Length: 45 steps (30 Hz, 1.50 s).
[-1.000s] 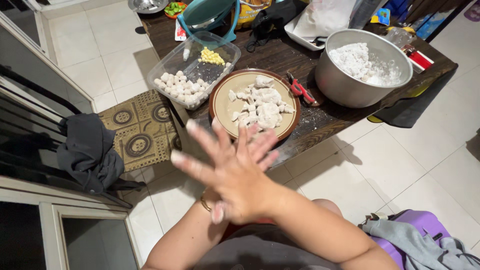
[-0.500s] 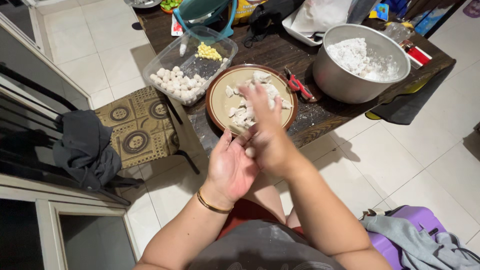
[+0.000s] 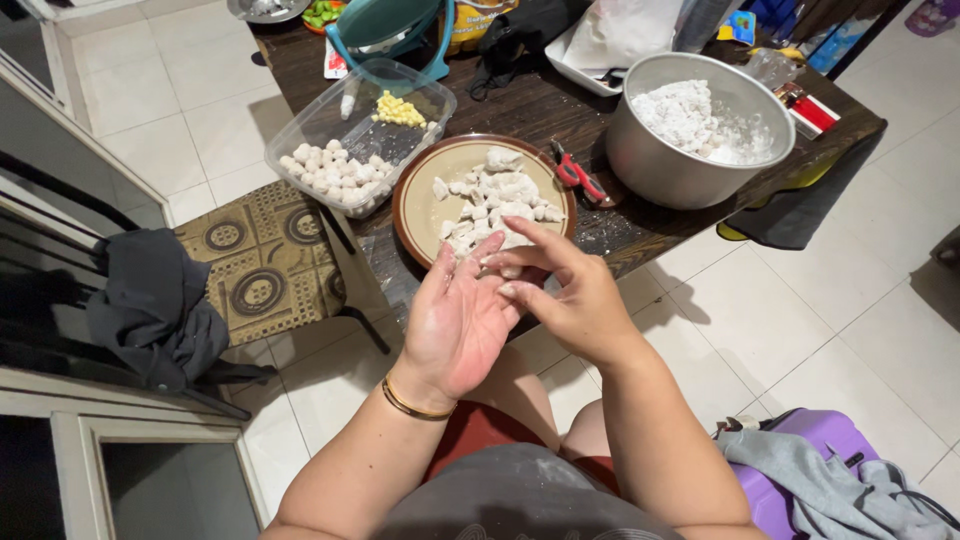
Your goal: The person takes small pieces of white dough from a plate and rolls them into small balls between their palms, then places the finished dough balls into a clear plastic container.
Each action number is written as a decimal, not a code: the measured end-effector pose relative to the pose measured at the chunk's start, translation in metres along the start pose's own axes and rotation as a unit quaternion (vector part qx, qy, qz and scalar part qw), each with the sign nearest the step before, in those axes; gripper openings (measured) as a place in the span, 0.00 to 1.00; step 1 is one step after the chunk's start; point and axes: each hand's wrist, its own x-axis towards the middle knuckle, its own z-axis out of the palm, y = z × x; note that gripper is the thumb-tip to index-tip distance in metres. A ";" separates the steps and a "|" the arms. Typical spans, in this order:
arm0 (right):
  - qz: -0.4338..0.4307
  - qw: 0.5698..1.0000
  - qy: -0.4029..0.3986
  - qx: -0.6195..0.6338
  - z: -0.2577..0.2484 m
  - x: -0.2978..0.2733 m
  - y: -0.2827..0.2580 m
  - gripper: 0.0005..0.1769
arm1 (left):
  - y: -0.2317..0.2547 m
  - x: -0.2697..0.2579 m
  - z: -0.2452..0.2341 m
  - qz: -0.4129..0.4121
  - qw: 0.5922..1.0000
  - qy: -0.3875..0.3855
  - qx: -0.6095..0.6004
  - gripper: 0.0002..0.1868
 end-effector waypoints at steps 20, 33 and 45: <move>0.018 0.995 0.055 0.077 -0.049 -0.017 0.037 0.46 | -0.037 0.038 -0.015 -0.032 0.904 0.184 0.384 0.35; 0.010 0.979 0.069 0.194 -0.047 -0.020 0.056 0.44 | -0.038 0.034 -0.004 0.017 0.860 0.117 0.497 0.34; 0.023 0.977 0.061 0.202 -0.045 -0.018 0.052 0.42 | -0.035 0.034 -0.001 0.025 0.827 0.088 0.554 0.39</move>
